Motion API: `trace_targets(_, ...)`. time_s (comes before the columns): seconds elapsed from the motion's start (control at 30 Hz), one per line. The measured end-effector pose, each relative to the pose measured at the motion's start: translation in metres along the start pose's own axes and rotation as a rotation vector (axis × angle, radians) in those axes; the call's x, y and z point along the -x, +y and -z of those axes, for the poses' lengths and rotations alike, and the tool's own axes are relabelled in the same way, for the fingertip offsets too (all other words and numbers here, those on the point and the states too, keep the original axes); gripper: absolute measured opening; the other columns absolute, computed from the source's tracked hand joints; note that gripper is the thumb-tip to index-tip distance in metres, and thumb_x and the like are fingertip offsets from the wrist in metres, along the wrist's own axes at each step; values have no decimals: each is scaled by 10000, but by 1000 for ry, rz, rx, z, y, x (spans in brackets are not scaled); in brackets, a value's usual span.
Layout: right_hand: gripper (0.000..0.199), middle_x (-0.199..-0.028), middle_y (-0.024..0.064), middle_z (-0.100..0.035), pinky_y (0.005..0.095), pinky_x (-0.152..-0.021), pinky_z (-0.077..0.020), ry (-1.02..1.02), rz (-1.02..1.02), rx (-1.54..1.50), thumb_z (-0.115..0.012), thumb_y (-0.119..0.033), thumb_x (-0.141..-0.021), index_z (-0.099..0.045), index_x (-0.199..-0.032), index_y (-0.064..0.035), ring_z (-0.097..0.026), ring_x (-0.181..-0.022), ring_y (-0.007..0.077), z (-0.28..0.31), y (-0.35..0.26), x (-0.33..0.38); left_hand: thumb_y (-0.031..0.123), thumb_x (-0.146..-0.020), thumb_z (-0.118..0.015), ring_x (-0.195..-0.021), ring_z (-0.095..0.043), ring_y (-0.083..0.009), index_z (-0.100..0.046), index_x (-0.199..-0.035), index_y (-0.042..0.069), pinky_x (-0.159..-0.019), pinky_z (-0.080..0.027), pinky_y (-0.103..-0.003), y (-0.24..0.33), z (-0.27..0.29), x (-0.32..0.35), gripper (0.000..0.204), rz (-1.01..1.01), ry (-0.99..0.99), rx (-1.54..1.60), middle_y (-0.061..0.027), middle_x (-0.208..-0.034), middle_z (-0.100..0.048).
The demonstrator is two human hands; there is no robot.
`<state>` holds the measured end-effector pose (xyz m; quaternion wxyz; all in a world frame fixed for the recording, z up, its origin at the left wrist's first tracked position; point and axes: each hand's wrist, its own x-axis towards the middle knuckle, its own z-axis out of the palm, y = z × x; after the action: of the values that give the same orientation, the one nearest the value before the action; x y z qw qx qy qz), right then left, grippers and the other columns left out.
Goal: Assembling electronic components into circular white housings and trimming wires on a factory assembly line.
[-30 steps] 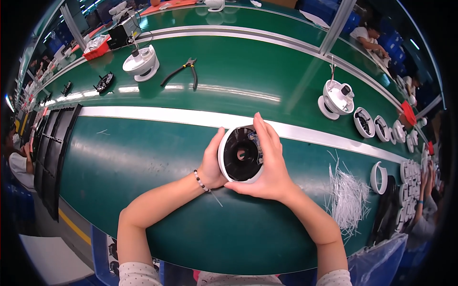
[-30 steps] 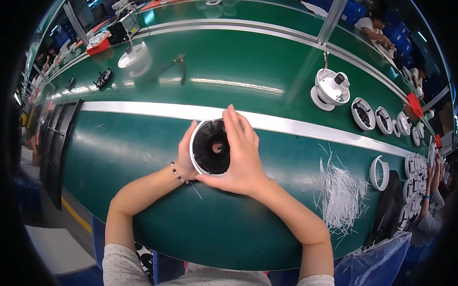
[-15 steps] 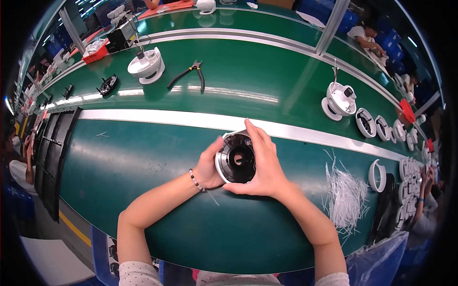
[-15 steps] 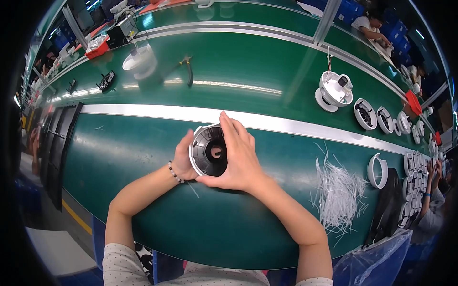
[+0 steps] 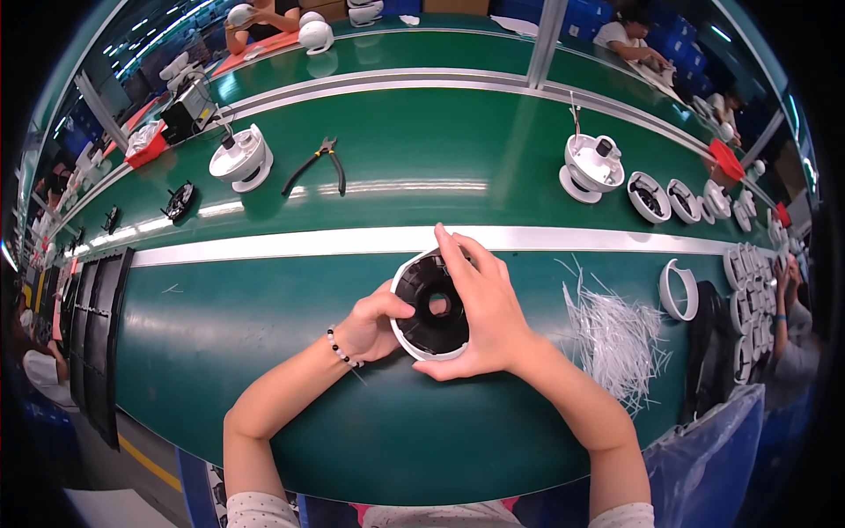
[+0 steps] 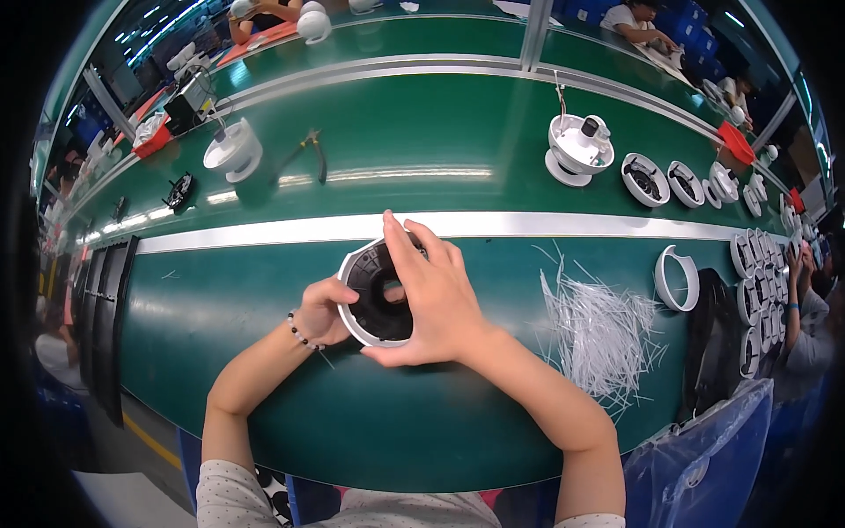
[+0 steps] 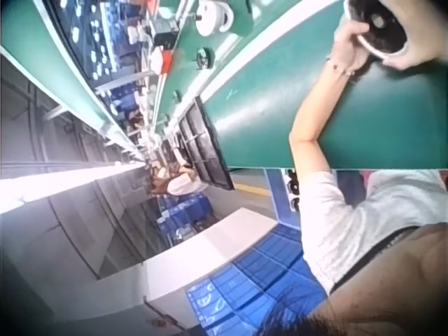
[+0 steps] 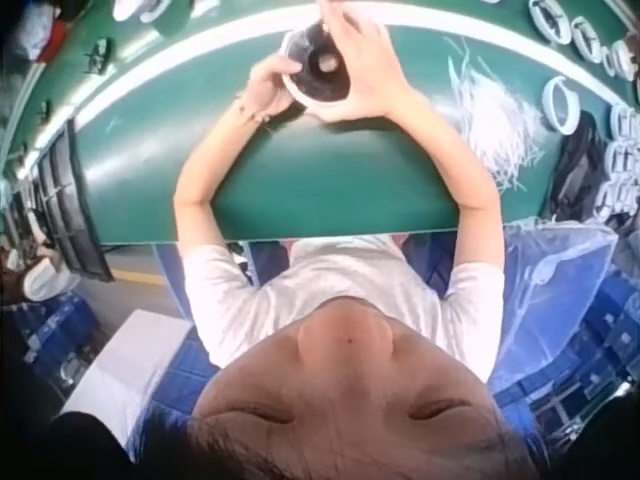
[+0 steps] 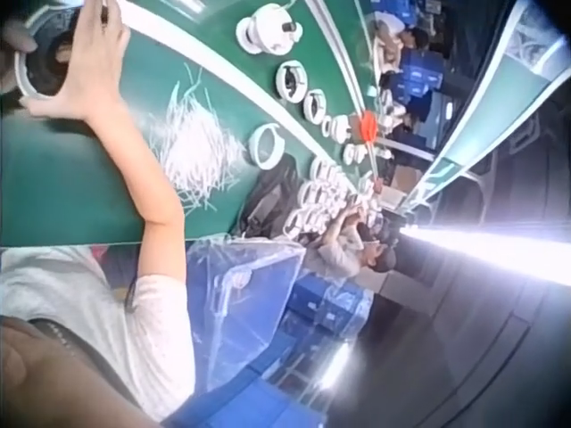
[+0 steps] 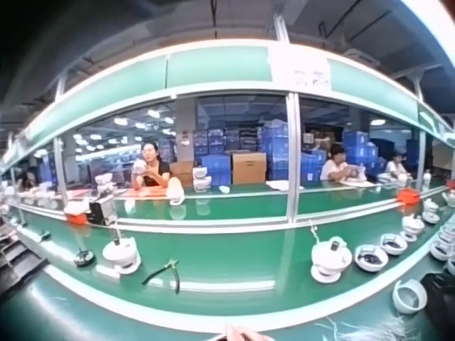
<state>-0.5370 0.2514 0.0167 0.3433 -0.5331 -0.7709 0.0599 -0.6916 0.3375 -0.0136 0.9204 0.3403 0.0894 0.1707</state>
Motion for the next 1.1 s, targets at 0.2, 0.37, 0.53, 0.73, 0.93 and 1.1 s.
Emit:
trace_targets(0.2,1068,-1351,280,-204,535,-966,-191,158,-140,51,-724,-456,-572,-156,-1328,41,-191,-1245,453,-10,22,25,294,-843,-464,-838,-567,-162,-478,-1136,66,-780,-481,-349,1,-11,-37,371,126,127,-64,-59,-948,-580)
trace_targets(0.37,909,-1381,228,-177,580,-967,-155,200,-199,227,-658,-460,-676,-216,-1315,12,-146,-1261,445,8,29,35,384,-913,-282,-998,-561,-241,-462,-1173,38,-868,-458,-436,13,14,-82,468,142,291,-282,-121,-1085,-566)
trace_targets(0.53,631,-1318,213,-310,489,-989,-207,345,-338,462,-691,-318,-648,-449,-1145,-13,-253,-1217,413,63,32,56,330,-923,-320,-1022,-530,-282,-454,-1128,5,-895,-424,-484,51,48,-135,407,25,346,-107,-154,-1095,-533)
trace_targets(0.73,538,-1338,188,-307,484,-996,-207,342,-468,467,-676,-161,-647,-472,-1128,-31,-234,-1243,400,62,24,98,338,-882,-459,-767,-597,-178,-491,-1085,86,-665,-506,-420,52,87,-210,325,-128,662,-499,-41,-900,-580)
trace_targets(0.93,510,-1343,202,-295,498,-1002,-185,305,-454,419,-670,-147,-627,-485,-1085,-22,-219,-1252,406,41,13,80,301,-815,-580,-821,-594,-186,-564,-1025,30,-652,-510,-357,98,121,-183,343,-316,820,-979,-59,-922,-605)
trace_targets(1.1,493,-1335,213,-307,497,-1000,-189,329,-451,478,-656,-126,-625,-492,-1077,-21,-225,-1251,407,47,8,93,260,-705,-625,-1088,-454,-253,-568,-938,79,-859,-366,-482,137,149,-152,301,-947,1220,-2226,-94,-1074,-536)
